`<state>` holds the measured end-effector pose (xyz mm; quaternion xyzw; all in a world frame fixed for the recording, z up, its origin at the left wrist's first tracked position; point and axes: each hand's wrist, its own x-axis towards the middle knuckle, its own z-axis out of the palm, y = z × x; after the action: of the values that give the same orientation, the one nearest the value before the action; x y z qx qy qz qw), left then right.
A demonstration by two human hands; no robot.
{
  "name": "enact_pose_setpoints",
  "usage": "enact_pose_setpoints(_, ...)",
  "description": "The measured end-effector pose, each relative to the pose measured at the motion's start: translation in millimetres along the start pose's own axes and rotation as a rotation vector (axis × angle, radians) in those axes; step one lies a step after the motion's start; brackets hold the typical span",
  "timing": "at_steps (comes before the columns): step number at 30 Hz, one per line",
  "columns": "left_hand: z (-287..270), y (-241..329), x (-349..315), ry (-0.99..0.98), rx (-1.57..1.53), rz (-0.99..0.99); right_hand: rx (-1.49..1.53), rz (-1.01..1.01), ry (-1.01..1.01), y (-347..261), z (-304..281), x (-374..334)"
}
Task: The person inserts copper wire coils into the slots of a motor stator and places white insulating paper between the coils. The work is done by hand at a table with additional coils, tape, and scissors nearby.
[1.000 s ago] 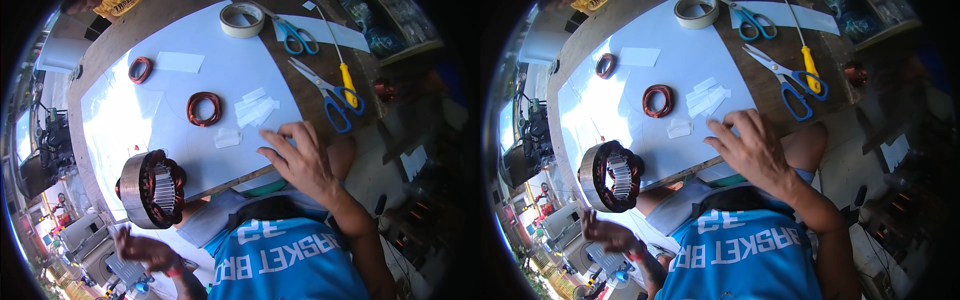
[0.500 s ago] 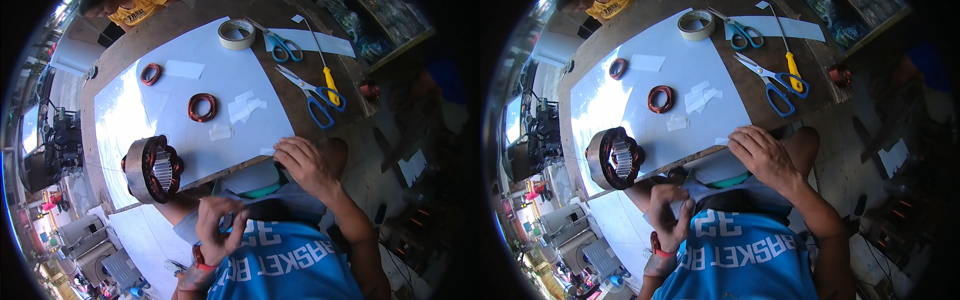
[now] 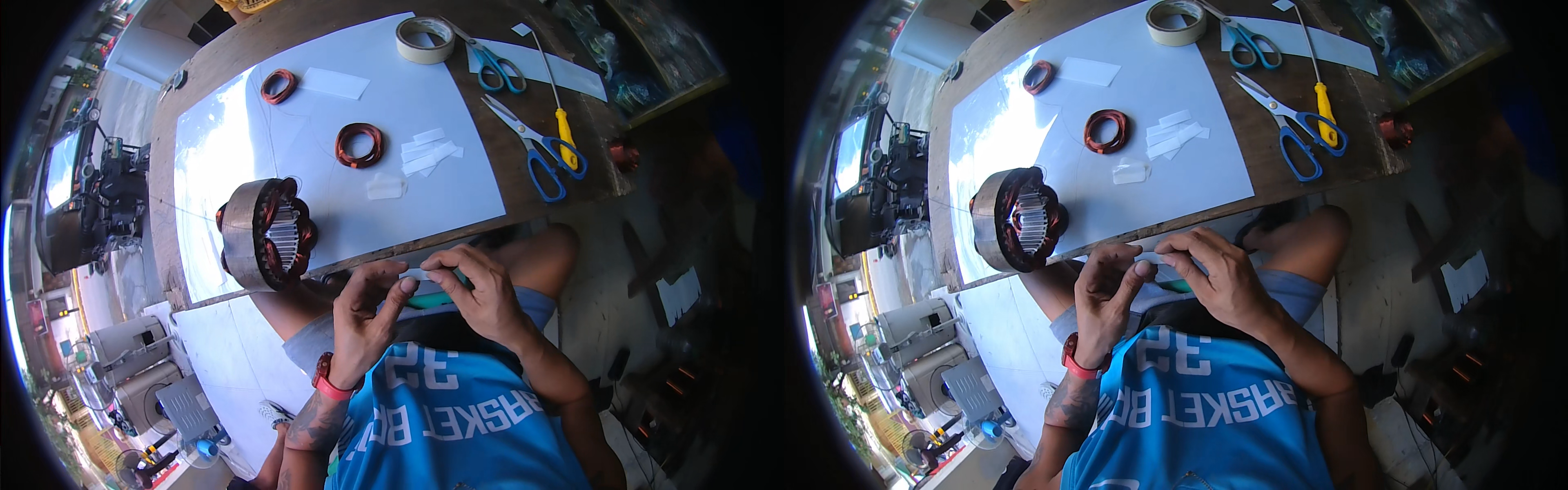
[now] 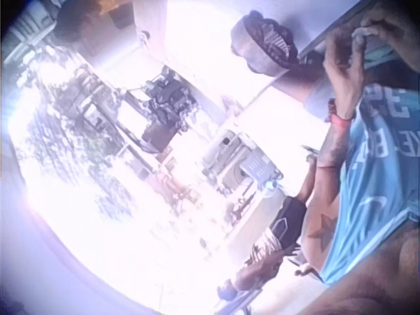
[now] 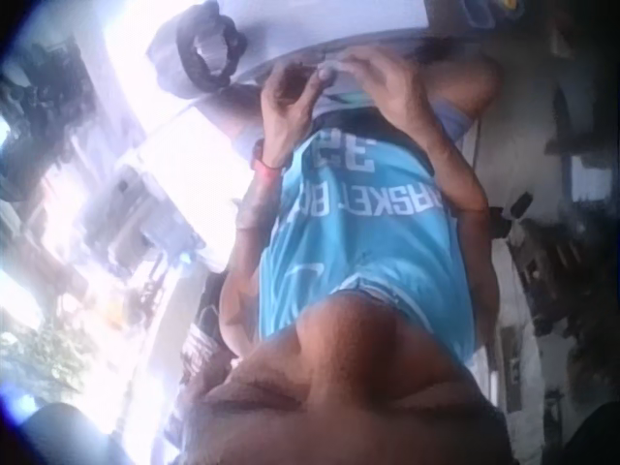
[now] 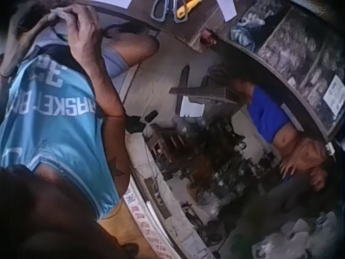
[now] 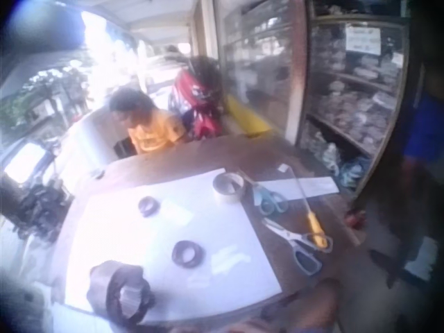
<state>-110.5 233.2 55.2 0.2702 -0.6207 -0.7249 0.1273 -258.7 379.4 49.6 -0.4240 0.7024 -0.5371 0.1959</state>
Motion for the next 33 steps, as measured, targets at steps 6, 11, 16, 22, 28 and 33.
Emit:
enact_pose_setpoints(6,-5.4,-0.3,-4.4,0.013,-0.047,0.019,0.028,-0.009,-0.043,-1.4,1.4,-1.5)
enact_pose_setpoints(11,-13.2,3.6,-6.4,-0.053,0.016,-0.009,0.07,0.023,-0.037,-1.6,3.3,-4.1)
enact_pose_setpoints(16,-15.4,6.9,-7.2,-0.081,0.006,-0.014,0.095,0.027,-0.01,-5.4,5.3,-5.6)
enact_pose_setpoints(22,-13.4,7.5,-9.3,-0.042,0.11,0.044,-0.081,-0.075,0.067,-10.3,10.0,-8.9)
enact_pose_setpoints(28,-13.8,9.4,-8.9,-0.034,0.218,0.128,-0.225,-0.263,0.114,-7.0,13.9,-6.9)
enact_pose_setpoints(33,-15.3,11.2,-5.5,-0.072,0.271,0.17,-0.242,-0.321,0.12,-5.5,15.1,-5.8)
